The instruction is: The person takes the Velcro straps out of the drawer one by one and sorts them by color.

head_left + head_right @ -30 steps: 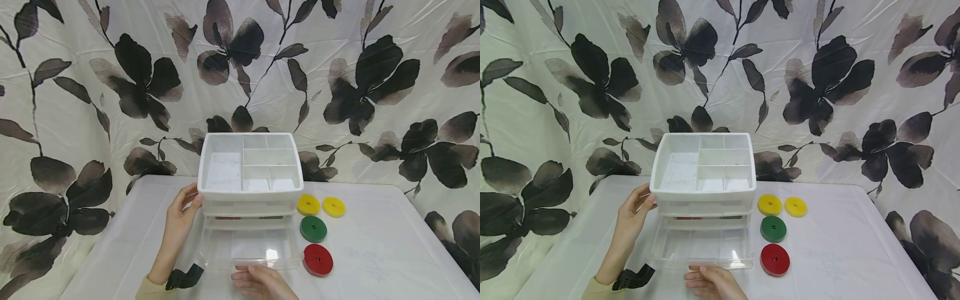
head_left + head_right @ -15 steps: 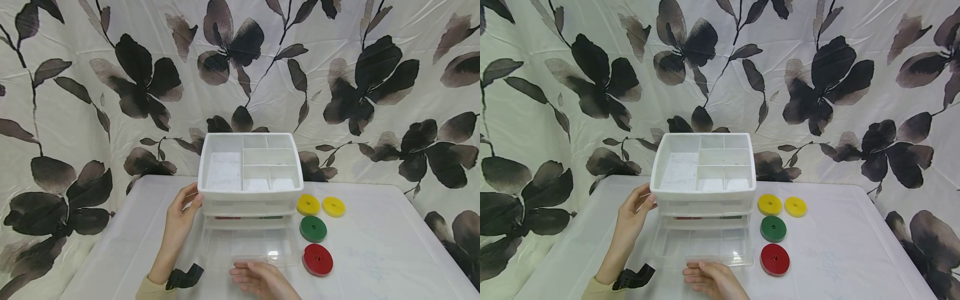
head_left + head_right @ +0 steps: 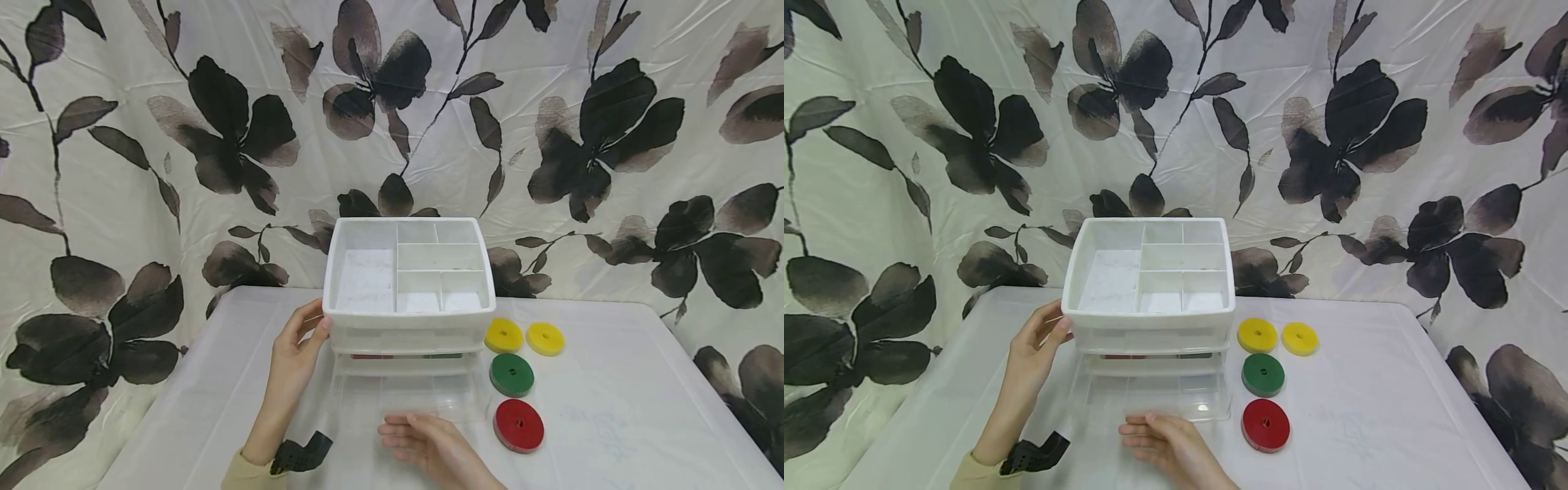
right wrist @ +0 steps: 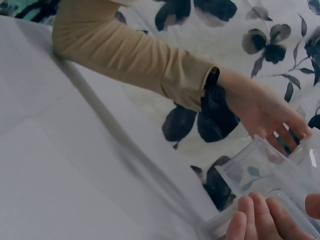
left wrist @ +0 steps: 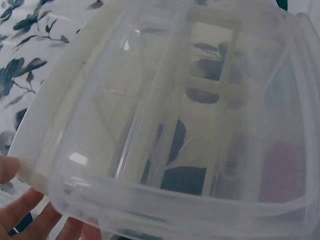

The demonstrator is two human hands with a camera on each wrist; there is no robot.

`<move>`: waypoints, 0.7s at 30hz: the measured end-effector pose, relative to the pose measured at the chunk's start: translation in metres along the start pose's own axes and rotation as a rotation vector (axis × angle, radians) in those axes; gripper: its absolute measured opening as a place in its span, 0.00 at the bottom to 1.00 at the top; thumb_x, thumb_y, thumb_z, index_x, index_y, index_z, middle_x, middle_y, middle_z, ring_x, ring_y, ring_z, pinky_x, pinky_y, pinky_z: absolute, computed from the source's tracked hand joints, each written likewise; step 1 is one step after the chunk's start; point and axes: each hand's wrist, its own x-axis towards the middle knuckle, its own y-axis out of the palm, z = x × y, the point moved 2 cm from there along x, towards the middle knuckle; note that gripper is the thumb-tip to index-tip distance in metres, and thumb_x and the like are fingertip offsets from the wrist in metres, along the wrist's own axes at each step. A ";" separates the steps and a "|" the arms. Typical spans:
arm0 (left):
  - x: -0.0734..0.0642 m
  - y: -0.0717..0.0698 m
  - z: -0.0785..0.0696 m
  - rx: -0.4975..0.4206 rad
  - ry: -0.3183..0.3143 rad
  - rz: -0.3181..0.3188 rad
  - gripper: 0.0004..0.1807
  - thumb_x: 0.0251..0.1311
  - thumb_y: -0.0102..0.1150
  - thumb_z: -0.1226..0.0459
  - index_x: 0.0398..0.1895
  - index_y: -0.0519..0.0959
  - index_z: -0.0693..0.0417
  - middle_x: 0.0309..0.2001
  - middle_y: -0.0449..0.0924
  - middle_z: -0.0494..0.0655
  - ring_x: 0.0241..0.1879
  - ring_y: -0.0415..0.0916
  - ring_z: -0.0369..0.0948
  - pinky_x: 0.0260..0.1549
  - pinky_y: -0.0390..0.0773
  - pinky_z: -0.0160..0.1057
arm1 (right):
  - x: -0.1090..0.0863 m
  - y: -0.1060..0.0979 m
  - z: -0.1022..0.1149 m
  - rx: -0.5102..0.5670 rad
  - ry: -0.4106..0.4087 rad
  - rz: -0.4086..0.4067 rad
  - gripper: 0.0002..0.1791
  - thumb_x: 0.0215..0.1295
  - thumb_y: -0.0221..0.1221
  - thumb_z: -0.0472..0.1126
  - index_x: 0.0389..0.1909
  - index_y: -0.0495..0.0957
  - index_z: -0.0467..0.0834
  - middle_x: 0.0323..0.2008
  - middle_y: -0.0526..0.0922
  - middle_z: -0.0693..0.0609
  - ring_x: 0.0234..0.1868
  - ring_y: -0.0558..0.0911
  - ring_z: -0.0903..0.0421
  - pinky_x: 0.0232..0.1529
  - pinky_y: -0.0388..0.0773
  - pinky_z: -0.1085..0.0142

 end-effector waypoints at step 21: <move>0.000 0.000 -0.001 0.004 -0.005 -0.001 0.22 0.66 0.56 0.56 0.63 0.71 0.46 0.58 0.74 0.41 0.55 0.71 0.28 0.47 0.76 0.23 | 0.021 -0.006 0.014 0.033 -0.080 -0.023 0.29 0.74 0.45 0.50 0.63 0.67 0.31 0.54 0.82 0.48 0.52 0.83 0.58 0.61 0.75 0.61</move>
